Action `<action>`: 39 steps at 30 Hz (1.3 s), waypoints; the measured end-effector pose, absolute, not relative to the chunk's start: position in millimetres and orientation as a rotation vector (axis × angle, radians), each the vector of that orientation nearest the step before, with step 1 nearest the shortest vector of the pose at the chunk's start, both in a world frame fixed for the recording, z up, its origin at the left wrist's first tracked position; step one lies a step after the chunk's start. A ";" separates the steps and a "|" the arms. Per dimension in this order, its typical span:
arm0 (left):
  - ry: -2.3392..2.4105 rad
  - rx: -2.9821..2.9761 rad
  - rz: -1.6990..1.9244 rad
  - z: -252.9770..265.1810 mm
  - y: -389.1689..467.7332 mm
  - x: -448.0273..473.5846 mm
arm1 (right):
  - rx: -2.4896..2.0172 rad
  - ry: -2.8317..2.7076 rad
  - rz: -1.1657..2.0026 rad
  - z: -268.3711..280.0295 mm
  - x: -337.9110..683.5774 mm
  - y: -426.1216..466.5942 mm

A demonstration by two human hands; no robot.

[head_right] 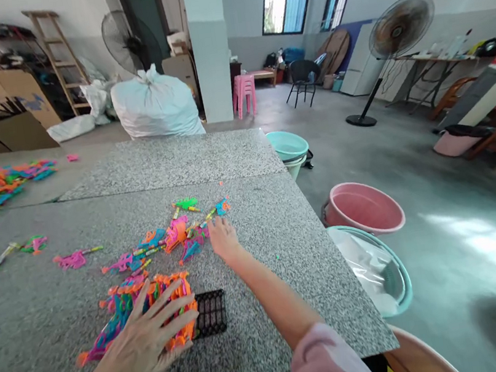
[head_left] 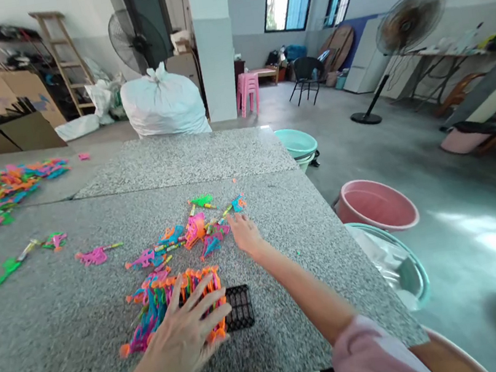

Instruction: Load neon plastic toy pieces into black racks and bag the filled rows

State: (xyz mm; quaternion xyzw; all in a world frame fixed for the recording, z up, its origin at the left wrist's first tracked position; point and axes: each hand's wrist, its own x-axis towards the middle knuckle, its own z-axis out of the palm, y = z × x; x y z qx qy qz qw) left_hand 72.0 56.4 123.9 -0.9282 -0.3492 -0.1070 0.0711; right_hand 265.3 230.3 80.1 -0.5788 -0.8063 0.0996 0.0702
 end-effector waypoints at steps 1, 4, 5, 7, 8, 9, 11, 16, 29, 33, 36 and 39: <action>-1.030 -2.772 -0.315 124.5 56.8 71.4 | -1.743 -2.482 0.243 78.9 258.6 250.5; -0.978 -2.752 -0.294 125.5 57.5 68.3 | -1.661 -2.616 0.189 69.0 248.3 289.0; -0.976 -2.756 -0.290 125.6 57.3 67.4 | -1.625 -2.643 0.177 64.2 251.1 293.9; -0.985 -2.769 -0.291 125.2 56.4 66.7 | -1.551 -2.678 0.179 54.2 266.9 293.7; -0.997 -2.771 -0.291 124.8 55.8 66.9 | -1.519 -2.676 0.209 49.7 278.8 290.0; -1.005 -2.770 -0.303 124.4 55.2 67.3 | -1.494 -2.650 0.258 46.0 291.7 284.7; -1.028 -2.781 -0.315 123.6 54.1 68.3 | -1.458 -2.530 0.377 42.1 315.3 272.6; -1.071 -2.826 -0.300 126.6 55.0 68.5 | -1.824 -2.026 0.433 51.1 326.2 265.0; -1.147 -2.876 -0.262 133.2 53.0 70.4 | -1.403 -1.783 1.435 47.9 325.6 170.1; -1.158 -2.894 -0.302 138.5 56.2 72.9 | -1.312 -1.880 1.227 41.0 293.0 125.5; -1.165 -2.892 -0.320 140.4 57.1 74.3 | -1.215 -1.988 1.136 44.0 270.8 123.7; -1.163 -2.889 -0.318 138.6 55.3 74.0 | -1.327 -2.218 0.940 51.5 260.1 126.9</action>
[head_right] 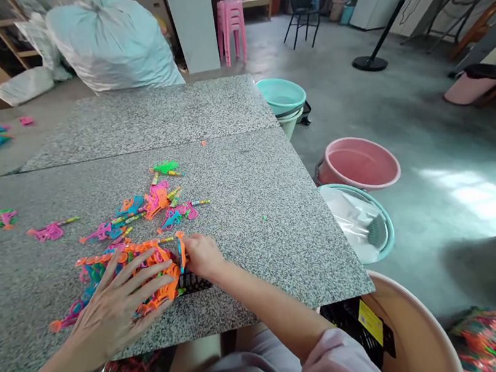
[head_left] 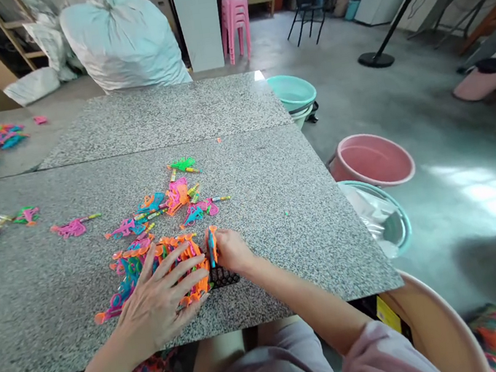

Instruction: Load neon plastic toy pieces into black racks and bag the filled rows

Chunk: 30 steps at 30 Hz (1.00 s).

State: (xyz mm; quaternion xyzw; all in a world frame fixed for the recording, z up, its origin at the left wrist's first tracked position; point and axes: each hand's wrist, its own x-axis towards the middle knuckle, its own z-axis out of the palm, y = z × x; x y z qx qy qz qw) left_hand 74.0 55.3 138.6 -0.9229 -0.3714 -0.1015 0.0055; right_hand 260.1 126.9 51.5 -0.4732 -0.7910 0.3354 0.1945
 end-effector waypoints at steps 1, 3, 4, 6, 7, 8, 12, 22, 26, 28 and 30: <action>-1.155 -2.886 -0.322 137.7 54.4 73.8 | -1.374 -2.280 0.885 54.9 258.2 127.9; -1.149 -2.854 -0.360 136.3 53.1 73.9 | -1.439 -2.372 0.815 63.1 254.0 130.8; -1.143 -2.838 -0.386 136.0 53.0 74.2 | -1.453 -2.415 0.794 67.5 251.3 132.7; -1.090 -2.852 -0.393 136.3 54.2 74.9 | -1.443 -2.502 0.777 75.3 245.5 136.7; -1.053 -2.879 -0.367 136.6 55.3 75.0 | -1.422 -2.542 0.780 77.9 243.2 137.9; -1.019 -2.911 -0.329 136.9 56.5 75.0 | -1.406 -2.569 0.782 79.4 242.0 138.5; -1.058 -2.929 -0.281 136.8 57.9 73.7 | -1.275 -2.567 0.846 72.9 251.6 143.7; -1.068 -2.902 -0.202 140.8 54.8 74.9 | -1.574 -2.705 0.291 81.6 283.3 229.5; -1.043 -2.931 -0.278 138.5 55.2 75.4 | -1.863 -2.572 0.329 88.4 318.1 222.2; -1.051 -2.951 -0.297 137.3 56.1 76.5 | -1.977 -2.448 0.397 88.8 332.8 215.2; -1.071 -2.984 -0.287 136.6 57.3 77.6 | -2.037 -2.282 0.580 88.2 340.0 209.3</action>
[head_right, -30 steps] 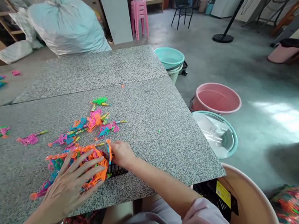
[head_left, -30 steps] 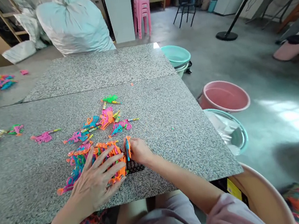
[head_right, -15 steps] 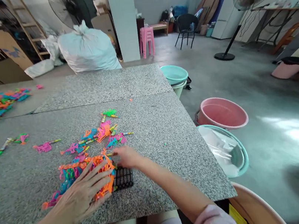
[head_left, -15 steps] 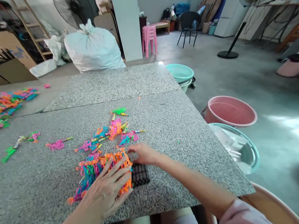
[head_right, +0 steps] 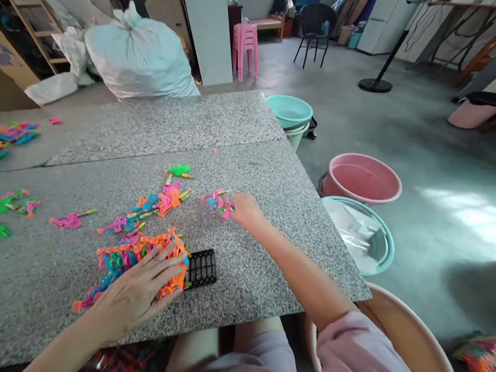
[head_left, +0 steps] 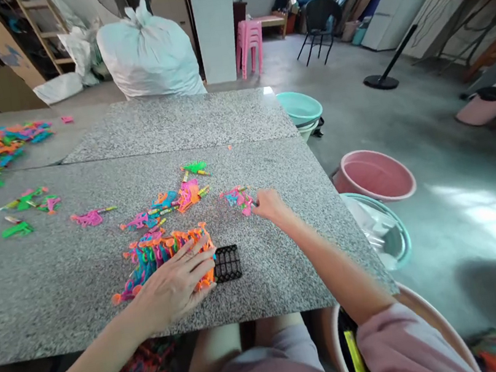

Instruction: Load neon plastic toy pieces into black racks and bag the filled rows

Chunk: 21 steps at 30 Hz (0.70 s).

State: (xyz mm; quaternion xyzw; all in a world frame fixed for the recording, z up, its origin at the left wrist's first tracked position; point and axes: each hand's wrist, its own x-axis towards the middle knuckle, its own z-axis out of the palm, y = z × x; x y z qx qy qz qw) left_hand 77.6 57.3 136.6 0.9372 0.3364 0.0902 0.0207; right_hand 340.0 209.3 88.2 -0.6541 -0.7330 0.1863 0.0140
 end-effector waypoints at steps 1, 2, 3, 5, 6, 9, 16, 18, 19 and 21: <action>1.036 2.889 0.264 136.5 57.8 78.0 | -2.033 -2.197 0.738 88.1 341.4 207.4; 1.026 2.876 0.258 136.6 58.1 78.3 | -2.004 -2.120 0.927 88.4 342.3 206.3; 1.019 2.866 0.253 136.7 58.1 78.4 | -1.948 -2.043 1.127 89.4 343.5 206.1; 1.020 2.854 0.244 137.1 57.7 78.1 | -1.839 -1.888 1.414 93.3 348.1 206.8; 1.026 2.850 0.241 137.2 57.3 77.8 | -1.831 -1.820 1.448 95.7 351.5 206.2; 1.039 2.840 0.230 137.0 56.5 77.4 | -1.896 -1.657 1.258 99.5 358.3 190.5; 1.003 2.823 0.300 135.1 58.7 78.1 | -1.505 -1.783 1.330 61.0 304.2 76.9; 1.000 2.809 0.293 135.3 58.9 78.2 | -1.500 -1.841 1.237 50.2 287.0 58.6; 1.005 2.799 0.283 135.5 58.8 78.2 | -1.522 -1.896 1.161 47.4 280.8 54.7; 1.022 2.777 0.259 136.3 58.2 78.1 | -1.584 -2.048 1.009 47.9 272.6 54.5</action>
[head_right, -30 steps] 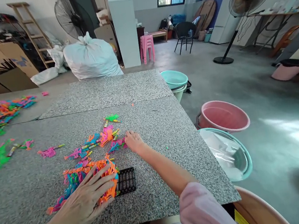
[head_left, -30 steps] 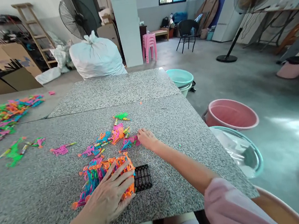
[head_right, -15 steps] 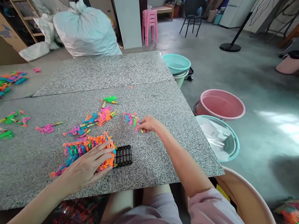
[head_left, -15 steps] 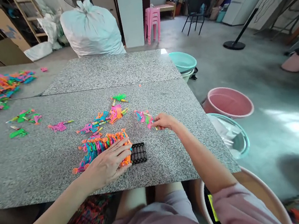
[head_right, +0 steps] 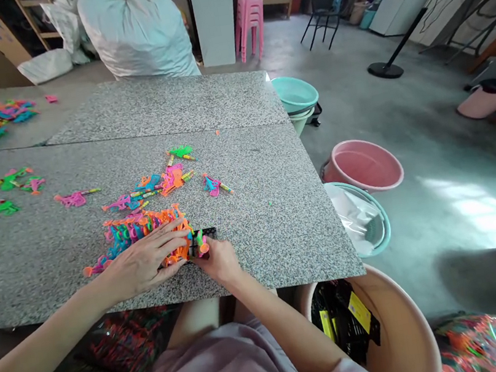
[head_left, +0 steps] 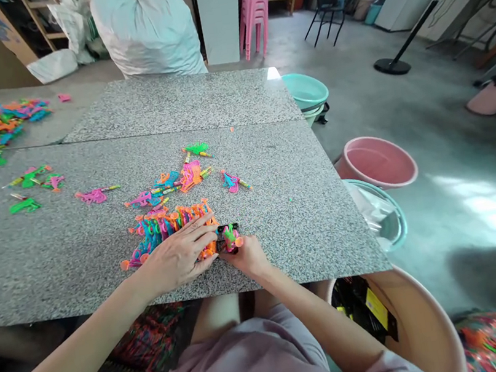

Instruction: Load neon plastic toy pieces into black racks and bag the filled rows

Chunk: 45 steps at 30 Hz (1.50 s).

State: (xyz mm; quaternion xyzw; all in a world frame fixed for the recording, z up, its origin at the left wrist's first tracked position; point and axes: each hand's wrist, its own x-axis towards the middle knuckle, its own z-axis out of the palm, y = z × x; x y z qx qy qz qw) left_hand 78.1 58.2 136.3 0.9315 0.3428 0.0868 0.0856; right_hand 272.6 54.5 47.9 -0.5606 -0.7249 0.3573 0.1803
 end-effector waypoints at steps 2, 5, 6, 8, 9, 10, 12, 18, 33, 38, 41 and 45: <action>1.048 2.746 0.258 137.1 57.4 77.8 | -1.649 -2.203 0.893 54.0 267.1 57.7; 1.086 2.693 0.287 136.7 56.5 77.5 | -1.684 -2.368 0.781 65.0 259.1 58.3; 1.082 2.690 0.294 135.7 56.5 77.5 | -1.680 -2.406 0.751 67.4 257.4 57.7; 1.059 2.718 0.312 132.2 56.6 78.0 | -1.631 -2.475 0.748 70.2 258.3 60.1; 1.051 2.745 0.328 129.9 56.7 78.3 | -1.566 -2.517 0.813 71.1 261.9 65.2; 1.050 2.775 0.353 127.4 56.9 78.6 | -1.490 -2.547 0.911 71.9 267.4 74.1; 1.066 2.825 0.398 122.7 57.2 79.0 | -1.441 -2.489 1.024 75.2 282.7 104.4; 1.074 2.892 0.384 122.6 56.4 77.2 | -1.969 -2.123 0.760 96.8 311.5 230.7; 1.061 2.898 0.384 130.4 53.5 80.4 | -1.441 -2.260 0.963 56.8 271.5 127.7; 1.118 2.908 0.384 135.0 50.6 83.1 | -1.418 -2.544 0.814 71.1 258.8 131.2; 1.077 2.939 0.337 134.4 52.1 83.2 | -1.383 -2.596 0.798 70.9 259.6 130.1; 1.079 2.932 0.263 135.8 54.1 83.5 | -1.061 -2.692 1.038 71.8 267.8 176.6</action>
